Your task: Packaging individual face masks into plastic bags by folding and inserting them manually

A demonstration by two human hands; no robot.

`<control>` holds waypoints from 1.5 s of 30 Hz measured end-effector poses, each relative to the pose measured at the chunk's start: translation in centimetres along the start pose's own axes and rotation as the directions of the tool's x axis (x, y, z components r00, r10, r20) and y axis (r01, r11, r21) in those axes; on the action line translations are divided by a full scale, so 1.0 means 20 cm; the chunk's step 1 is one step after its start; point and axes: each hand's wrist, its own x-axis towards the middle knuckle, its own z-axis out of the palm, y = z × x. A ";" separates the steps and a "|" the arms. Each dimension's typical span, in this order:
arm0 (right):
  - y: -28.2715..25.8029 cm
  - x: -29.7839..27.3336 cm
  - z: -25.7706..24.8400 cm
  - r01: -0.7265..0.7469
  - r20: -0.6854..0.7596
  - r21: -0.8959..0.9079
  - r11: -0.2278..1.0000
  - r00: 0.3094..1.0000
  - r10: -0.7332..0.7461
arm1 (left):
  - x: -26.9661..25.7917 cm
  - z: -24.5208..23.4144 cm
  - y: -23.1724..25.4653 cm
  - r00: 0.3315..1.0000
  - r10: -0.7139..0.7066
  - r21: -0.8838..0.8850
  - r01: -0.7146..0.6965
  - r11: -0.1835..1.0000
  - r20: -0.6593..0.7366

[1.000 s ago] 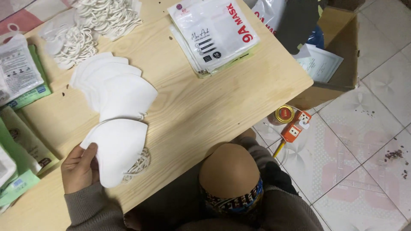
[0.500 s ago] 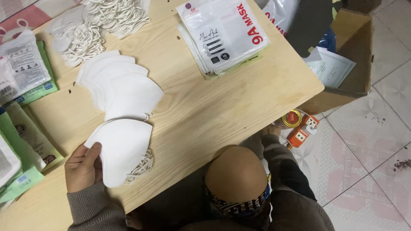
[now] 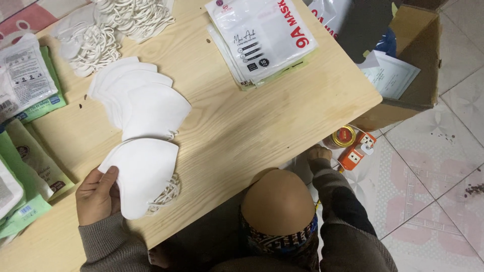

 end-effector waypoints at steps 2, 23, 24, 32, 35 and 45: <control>-0.02 -0.04 -0.12 0.008 0.020 -0.011 1.000 1.000 -0.008 | -0.01 -0.01 0.02 1.000 -0.018 0.045 0.019 0.999 -0.017; 0.19 -1.09 -1.62 0.350 -0.038 0.314 0.883 0.934 -0.356 | 0.11 -0.11 -0.19 0.995 0.080 -0.261 -0.059 0.963 0.068; 0.14 -1.20 -1.83 0.449 -0.128 0.418 0.790 0.890 -0.438 | 0.09 -0.07 -0.14 0.994 0.072 -0.297 -0.046 0.954 0.078; -0.96 -1.01 -2.42 0.884 -0.549 0.228 0.409 0.464 -0.695 | 0.28 -0.16 -0.42 0.989 0.107 -0.431 -0.052 0.901 0.104; -1.40 -0.83 -2.38 0.870 -0.541 0.214 0.443 0.484 -0.688 | 0.29 -0.15 -0.45 0.986 0.116 -0.417 -0.058 0.907 0.117; -1.66 -0.94 -2.41 0.535 -0.384 0.475 0.699 0.840 -0.382 | 0.11 -0.11 -0.12 0.980 0.056 -0.344 0.012 0.939 0.190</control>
